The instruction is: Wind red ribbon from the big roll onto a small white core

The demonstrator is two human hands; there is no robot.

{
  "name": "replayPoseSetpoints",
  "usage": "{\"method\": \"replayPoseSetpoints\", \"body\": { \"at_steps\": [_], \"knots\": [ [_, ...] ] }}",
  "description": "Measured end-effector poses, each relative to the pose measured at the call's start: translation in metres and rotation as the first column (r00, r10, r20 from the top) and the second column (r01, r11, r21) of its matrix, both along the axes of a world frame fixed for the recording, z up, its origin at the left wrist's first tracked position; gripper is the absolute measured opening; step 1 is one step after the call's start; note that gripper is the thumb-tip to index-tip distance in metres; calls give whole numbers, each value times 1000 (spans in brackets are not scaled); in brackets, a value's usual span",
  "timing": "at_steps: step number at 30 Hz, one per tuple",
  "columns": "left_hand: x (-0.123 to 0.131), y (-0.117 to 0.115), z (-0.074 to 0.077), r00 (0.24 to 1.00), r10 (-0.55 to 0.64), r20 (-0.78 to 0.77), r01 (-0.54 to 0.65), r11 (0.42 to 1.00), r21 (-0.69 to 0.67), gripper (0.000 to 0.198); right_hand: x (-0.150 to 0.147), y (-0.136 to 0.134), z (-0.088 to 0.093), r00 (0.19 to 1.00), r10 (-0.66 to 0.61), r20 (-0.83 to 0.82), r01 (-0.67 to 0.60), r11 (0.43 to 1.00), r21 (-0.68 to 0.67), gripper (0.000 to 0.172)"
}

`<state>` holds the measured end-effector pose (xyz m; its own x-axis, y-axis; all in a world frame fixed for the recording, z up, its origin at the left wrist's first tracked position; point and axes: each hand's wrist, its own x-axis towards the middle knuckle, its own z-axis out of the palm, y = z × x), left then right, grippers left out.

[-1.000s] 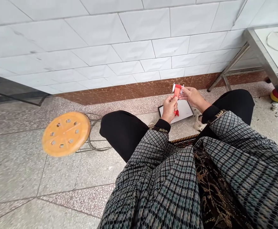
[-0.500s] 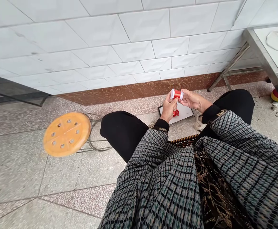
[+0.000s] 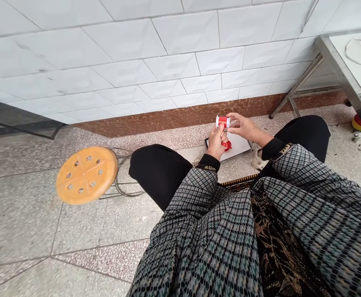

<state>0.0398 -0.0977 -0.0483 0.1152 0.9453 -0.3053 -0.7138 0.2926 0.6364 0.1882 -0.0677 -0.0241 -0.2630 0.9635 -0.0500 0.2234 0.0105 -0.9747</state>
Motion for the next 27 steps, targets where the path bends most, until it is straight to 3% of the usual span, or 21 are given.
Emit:
{"method": "replayPoseSetpoints", "body": {
  "at_steps": [4, 10, 15, 20, 27],
  "knots": [
    [3, 0, 4, 1000, -7, 12, 8, 999, -34, 48, -4, 1, -7, 985, -64, 158, 34, 981, 190, 41],
    [4, -2, 1, 999, -13, -37, 11, 998, -69, 45, 4, 10, -5, 958, -216, 188, 177, 963, 204, 19],
    [3, -3, 1, 995, -7, -97, 6, 1000, -10, 35, 3, 12, 1, 965, -263, 21, 263, 965, -14, 13],
    [5, -3, 2, 991, -24, -133, 22, 1000, -20, 34, -8, 4, 18, 922, -342, -182, 276, 909, -312, 10],
    [6, -5, 2, 996, -44, -79, 42, 999, -23, 44, -7, 2, 24, 884, -371, -285, 220, 867, -446, 16]
  ]
}}
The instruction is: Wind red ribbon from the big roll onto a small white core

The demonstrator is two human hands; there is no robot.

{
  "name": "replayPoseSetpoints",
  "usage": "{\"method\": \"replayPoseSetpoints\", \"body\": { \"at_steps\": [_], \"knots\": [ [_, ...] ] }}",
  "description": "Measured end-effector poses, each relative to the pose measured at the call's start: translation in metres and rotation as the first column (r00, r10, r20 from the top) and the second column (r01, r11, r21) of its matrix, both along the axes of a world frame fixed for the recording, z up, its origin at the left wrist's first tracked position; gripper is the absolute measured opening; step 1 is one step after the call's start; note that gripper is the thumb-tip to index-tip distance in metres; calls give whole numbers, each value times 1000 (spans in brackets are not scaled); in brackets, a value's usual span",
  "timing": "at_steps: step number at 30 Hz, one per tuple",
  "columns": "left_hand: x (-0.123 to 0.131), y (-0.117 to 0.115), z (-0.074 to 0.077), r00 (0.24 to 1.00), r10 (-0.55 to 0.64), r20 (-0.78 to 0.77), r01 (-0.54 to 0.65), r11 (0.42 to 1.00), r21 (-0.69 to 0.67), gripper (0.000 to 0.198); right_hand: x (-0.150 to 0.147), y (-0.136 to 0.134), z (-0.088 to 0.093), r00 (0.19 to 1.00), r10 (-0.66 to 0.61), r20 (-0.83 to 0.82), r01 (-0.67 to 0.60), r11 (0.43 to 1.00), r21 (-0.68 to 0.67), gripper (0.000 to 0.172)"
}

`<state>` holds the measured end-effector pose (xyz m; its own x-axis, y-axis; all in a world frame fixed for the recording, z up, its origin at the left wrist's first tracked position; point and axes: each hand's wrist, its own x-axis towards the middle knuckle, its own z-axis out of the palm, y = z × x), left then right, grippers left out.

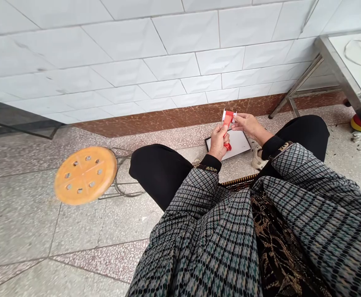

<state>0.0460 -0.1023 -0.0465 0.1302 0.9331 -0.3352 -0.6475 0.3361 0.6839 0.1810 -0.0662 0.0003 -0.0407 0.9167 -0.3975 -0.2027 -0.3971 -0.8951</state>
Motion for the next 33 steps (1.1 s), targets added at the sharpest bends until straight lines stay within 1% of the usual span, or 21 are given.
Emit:
{"method": "replayPoseSetpoints", "body": {
  "at_steps": [6, 9, 14, 16, 17, 18, 21, 24, 26, 29, 31, 33],
  "knots": [
    [1, 0, 0, 999, 2, -35, -3, 1000, -22, 47, 0, -3, -7, 992, 44, -122, -53, 996, -73, 27],
    [0, 1, -1, 998, 20, -53, -20, 1000, -14, 45, 0, -4, -9, 982, 69, -174, -87, 991, -97, 28],
    [-1, 1, -6, 997, 48, -65, -49, 999, -15, 45, 2, -2, -5, 968, 67, -240, -110, 979, -172, 37],
    [-2, 0, -6, 998, 42, -57, -41, 999, 13, 38, 4, -2, -1, 964, 82, -252, -139, 966, -219, 40],
    [-3, 0, -5, 998, 31, -53, -29, 999, 36, 34, 4, -2, 1, 961, 92, -263, -158, 958, -241, 41],
    [-5, 1, -3, 998, 15, -54, -12, 998, 59, 35, 5, -2, 3, 956, 103, -275, -178, 948, -263, 42],
    [-10, 2, 4, 996, -49, -77, 56, 994, 91, 53, 9, -3, 7, 943, 153, -295, -249, 914, -321, 45],
    [-17, 3, 9, 990, -128, -64, 132, 989, 64, 61, 12, -5, 9, 927, 225, -301, -332, 864, -378, 47],
    [-21, 3, 9, 982, -185, -37, 187, 980, 62, 64, 14, -7, 9, 899, 273, -342, -402, 826, -396, 50],
    [-25, 4, 5, 970, -242, -10, 242, 968, 72, 61, 14, -9, 8, 858, 330, -393, -486, 769, -415, 58],
    [-25, 4, 2, 969, -247, 15, 246, 967, 72, 59, 13, -11, 7, 861, 357, -361, -492, 762, -422, 63],
    [-23, 4, -1, 973, -227, 38, 224, 972, 71, 57, 13, -12, 7, 887, 377, -267, -458, 795, -398, 65]
  ]
}}
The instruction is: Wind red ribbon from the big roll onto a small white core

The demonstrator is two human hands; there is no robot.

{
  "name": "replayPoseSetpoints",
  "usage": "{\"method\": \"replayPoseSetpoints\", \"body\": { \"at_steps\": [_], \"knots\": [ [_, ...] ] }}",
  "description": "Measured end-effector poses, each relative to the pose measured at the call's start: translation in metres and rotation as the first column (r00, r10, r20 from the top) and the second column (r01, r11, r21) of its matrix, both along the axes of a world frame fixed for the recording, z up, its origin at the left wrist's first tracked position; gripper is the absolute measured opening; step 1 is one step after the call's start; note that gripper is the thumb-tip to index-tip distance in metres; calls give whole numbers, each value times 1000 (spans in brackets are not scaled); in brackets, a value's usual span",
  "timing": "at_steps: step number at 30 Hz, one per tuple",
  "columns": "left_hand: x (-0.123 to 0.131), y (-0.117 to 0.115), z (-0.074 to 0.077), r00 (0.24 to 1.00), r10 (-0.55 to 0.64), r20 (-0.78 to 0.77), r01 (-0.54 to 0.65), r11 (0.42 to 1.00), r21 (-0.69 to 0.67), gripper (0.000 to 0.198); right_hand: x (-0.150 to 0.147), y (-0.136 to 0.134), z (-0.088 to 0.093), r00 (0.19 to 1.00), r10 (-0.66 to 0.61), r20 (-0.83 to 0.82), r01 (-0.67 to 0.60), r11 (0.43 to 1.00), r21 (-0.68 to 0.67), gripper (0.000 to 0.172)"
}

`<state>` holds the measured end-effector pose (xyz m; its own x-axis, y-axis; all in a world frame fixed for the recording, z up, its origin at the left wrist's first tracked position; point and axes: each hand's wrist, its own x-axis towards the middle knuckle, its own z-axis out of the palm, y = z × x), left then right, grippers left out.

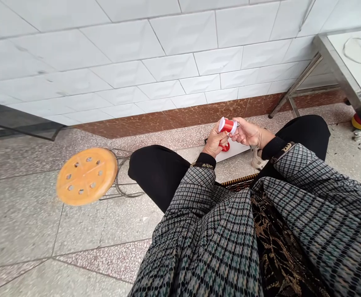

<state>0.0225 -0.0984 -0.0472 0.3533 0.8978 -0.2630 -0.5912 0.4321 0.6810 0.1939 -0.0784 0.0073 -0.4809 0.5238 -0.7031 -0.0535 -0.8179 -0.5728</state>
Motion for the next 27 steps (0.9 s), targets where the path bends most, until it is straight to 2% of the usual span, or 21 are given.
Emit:
{"method": "replayPoseSetpoints", "body": {
  "at_steps": [2, 4, 6, 9, 12, 16, 22, 24, 27],
  "knots": [
    [1, 0, -2, 999, 42, 21, -42, 999, 1, 51, 0, -1, 0, 997, -40, 73, 29, 990, 138, 59],
    [3, 1, -3, 995, 92, 36, -92, 996, -5, 42, 0, -2, -1, 991, -100, 90, 66, 945, 322, 43],
    [4, 3, -4, 991, 130, 39, -129, 991, -26, 32, -2, -2, -5, 985, -159, 65, 105, 858, 503, 32],
    [7, 4, -5, 991, 133, 33, -131, 990, -52, 23, -7, -1, -15, 964, -254, 76, 145, 744, 652, 38],
    [12, 3, -4, 992, 120, 37, -118, 992, -53, 29, -13, 2, -23, 935, -332, 121, 165, 713, 681, 27],
    [16, -1, 1, 989, 145, 14, -144, 985, -91, 43, -10, 8, -20, 889, -431, 154, 206, 678, 706, 21],
    [20, -4, 5, 980, 196, -20, -197, 978, -75, 36, -1, 17, -16, 833, -501, 235, 168, 634, 755, 19],
    [21, -4, 5, 983, 178, -36, -180, 982, -62, 32, 0, 17, -16, 831, -507, 228, 185, 640, 746, 18],
    [23, -6, 5, 985, 152, -79, -156, 986, -55, 26, -2, 15, -17, 872, -462, 161, 237, 687, 687, 12]
  ]
}}
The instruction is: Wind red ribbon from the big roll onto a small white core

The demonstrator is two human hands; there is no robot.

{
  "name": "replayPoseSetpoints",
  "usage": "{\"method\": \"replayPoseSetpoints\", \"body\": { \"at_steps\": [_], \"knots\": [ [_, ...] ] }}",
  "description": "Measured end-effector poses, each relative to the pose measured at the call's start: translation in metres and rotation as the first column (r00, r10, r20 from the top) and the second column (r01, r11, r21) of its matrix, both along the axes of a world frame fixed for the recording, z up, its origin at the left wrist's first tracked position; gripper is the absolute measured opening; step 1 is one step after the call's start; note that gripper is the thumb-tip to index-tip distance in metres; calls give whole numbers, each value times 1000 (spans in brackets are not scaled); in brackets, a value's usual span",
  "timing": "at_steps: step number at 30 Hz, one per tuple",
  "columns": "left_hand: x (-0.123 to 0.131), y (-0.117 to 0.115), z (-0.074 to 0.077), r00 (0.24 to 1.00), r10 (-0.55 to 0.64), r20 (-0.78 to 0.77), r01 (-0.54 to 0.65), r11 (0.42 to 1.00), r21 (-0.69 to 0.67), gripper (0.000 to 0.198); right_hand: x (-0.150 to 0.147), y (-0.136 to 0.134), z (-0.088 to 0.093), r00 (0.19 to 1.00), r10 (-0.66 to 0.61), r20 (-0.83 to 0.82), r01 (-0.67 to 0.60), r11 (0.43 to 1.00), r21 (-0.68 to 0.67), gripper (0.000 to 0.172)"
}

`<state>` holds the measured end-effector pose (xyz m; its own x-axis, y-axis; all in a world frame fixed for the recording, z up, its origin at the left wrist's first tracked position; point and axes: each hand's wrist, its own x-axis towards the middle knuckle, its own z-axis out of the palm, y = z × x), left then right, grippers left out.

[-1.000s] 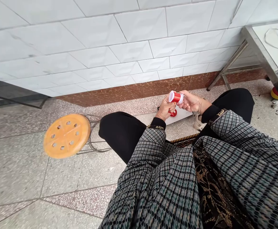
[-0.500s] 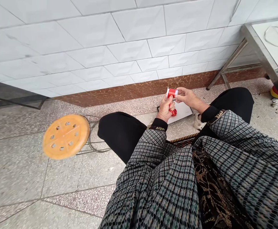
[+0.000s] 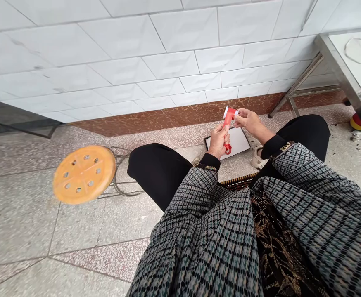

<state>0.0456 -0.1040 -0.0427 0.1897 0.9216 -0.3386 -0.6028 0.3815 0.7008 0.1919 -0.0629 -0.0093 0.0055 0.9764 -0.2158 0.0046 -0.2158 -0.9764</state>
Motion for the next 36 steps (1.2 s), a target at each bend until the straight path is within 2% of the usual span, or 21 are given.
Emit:
{"method": "replayPoseSetpoints", "body": {
  "at_steps": [3, 8, 10, 13, 18, 27, 33, 36],
  "knots": [
    [2, -1, -1, 999, -27, -24, 27, 1000, -11, 25, -1, 0, -3, 998, 24, -58, -26, 999, -37, 8],
    [3, -3, -2, 1000, 6, -6, -6, 999, 39, 25, 1, 2, -6, 1000, 25, 4, -26, 1000, 12, 16],
    [2, -3, -2, 1000, -5, -19, 6, 999, 51, 23, 2, 2, -4, 999, 41, -12, -41, 999, 10, 14],
    [0, -3, -4, 998, -46, -44, 49, 997, 53, 22, 2, -1, 0, 994, 74, -80, -76, 997, -32, 6],
    [-1, -1, -11, 994, -67, -83, 71, 996, 47, 22, 2, -5, 5, 986, 93, -141, -108, 989, -100, 7],
    [-4, 2, -14, 985, -13, -171, 37, 990, 137, 33, 5, -5, -2, 933, 45, -357, -144, 956, -256, 24],
    [-3, 1, -14, 969, 0, -248, 32, 992, 124, 33, 6, -7, 5, 917, 72, -392, -224, 907, -357, 31],
    [-3, 2, -14, 982, 41, -184, -16, 991, 135, 29, 7, -6, 7, 918, 76, -389, -241, 886, -396, 34]
  ]
}}
